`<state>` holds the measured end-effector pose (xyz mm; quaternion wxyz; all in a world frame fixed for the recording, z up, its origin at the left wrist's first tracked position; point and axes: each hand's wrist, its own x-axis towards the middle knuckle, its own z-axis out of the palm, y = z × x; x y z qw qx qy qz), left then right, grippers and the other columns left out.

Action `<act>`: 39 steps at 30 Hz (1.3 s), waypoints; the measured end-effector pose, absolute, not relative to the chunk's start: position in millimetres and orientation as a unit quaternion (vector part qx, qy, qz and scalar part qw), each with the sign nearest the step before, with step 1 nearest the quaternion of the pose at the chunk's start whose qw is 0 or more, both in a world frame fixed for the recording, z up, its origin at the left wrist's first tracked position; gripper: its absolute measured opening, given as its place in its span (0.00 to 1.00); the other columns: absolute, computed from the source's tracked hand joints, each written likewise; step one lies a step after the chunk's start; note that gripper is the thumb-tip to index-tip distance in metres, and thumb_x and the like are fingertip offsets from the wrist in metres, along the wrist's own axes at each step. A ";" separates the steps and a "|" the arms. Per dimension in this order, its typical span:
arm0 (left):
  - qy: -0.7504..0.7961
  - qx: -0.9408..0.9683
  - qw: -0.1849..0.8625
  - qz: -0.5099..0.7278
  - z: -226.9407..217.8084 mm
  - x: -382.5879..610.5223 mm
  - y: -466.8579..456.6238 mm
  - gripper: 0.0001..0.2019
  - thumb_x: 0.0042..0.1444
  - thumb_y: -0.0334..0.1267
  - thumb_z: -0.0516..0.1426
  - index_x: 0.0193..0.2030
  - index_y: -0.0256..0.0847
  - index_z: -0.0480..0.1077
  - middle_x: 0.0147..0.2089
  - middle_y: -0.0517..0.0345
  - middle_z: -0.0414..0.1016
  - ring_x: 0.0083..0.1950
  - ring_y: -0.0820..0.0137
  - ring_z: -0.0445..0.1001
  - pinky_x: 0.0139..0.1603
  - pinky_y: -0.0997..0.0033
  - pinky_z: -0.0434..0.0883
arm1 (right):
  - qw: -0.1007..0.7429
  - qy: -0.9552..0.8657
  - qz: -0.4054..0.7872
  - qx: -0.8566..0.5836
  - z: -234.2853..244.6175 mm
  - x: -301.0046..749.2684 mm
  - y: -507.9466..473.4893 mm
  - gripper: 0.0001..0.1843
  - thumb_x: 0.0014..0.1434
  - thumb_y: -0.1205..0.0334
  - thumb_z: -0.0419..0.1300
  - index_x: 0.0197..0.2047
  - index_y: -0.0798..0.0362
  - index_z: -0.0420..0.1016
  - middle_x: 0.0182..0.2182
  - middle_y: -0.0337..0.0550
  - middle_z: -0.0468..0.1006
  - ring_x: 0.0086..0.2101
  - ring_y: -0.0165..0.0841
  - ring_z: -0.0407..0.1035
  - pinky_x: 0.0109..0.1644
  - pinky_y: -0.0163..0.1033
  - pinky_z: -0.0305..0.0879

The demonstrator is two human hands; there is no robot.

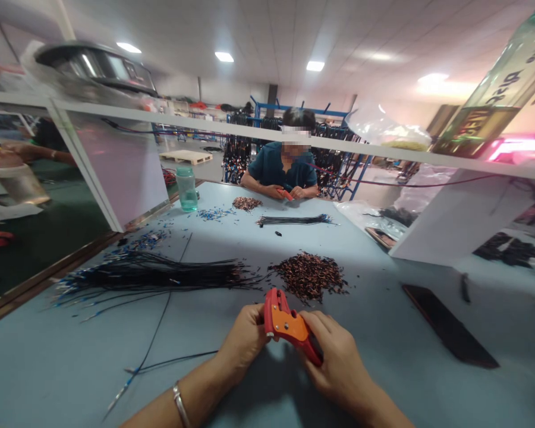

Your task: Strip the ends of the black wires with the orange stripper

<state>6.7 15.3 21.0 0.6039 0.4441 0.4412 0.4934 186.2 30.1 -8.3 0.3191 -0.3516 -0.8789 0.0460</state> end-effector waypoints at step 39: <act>0.607 0.580 0.332 0.430 1.7 -22.4 38.8 0.11 0.53 0.42 0.52 0.31 0.39 0.72 0.23 0.62 0.68 0.28 0.69 0.67 0.32 0.73 0.62 | 0.495 -0.411 0.658 -0.391 8.0 192.9 38.9 0.17 0.49 0.56 0.64 0.41 0.54 0.73 0.32 0.42 0.76 0.30 0.36 0.71 0.37 0.41 0.68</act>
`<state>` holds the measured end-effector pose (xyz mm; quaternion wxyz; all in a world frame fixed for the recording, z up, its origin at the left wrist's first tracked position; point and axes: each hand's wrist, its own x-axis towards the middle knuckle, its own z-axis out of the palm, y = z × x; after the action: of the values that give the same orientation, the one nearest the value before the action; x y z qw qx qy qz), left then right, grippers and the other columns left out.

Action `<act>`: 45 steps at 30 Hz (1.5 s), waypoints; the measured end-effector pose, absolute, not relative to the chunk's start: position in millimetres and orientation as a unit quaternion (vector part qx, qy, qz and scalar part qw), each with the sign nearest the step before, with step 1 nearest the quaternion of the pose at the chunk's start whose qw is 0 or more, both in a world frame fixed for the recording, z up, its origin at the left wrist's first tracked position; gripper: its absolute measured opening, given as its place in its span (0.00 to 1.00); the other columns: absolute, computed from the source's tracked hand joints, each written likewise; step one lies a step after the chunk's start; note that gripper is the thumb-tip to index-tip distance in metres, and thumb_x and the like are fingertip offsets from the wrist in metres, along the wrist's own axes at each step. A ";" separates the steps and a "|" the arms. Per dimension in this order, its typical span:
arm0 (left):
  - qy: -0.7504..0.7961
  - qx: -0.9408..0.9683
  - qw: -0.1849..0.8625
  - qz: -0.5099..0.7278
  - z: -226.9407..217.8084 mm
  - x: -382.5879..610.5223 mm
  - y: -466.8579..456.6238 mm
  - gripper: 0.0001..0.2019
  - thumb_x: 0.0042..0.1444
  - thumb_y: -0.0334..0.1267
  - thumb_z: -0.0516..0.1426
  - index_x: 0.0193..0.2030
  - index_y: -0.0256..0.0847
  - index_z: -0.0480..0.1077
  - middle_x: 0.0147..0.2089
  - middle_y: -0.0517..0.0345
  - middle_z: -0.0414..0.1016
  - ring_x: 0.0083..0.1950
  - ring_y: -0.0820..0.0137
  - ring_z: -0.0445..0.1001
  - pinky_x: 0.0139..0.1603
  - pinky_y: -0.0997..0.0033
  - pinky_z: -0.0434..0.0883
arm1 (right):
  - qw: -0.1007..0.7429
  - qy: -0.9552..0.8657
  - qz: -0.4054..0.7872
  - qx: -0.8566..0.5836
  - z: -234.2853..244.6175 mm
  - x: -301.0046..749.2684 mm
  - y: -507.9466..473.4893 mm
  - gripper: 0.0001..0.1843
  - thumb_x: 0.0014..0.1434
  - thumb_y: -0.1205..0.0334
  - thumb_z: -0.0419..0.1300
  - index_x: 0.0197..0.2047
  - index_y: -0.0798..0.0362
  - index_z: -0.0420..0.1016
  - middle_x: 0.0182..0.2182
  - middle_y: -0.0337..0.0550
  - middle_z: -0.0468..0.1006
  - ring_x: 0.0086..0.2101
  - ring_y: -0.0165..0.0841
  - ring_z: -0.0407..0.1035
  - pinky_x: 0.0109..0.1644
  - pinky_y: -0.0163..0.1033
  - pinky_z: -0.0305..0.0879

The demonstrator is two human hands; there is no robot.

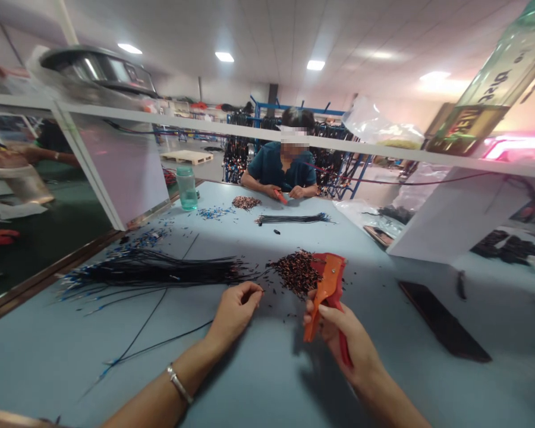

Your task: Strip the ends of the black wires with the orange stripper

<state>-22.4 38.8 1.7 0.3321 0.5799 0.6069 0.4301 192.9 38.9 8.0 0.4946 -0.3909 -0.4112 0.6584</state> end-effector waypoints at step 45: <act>0.700 0.663 -0.001 0.266 4.1 -67.3 53.6 0.12 0.62 0.37 0.49 0.42 0.41 0.74 0.43 0.51 0.81 0.41 0.63 0.78 0.34 0.72 0.63 | -0.055 -0.903 -0.118 -0.410 58.9 214.2 63.3 0.28 0.45 0.74 0.59 0.53 0.60 0.71 0.40 0.60 0.76 0.40 0.48 0.68 0.44 0.48 0.55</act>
<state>-67.3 53.6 4.1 -0.0009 0.6628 0.7002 0.2655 214.2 63.3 58.9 -0.0551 -0.4098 -0.9029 -0.1178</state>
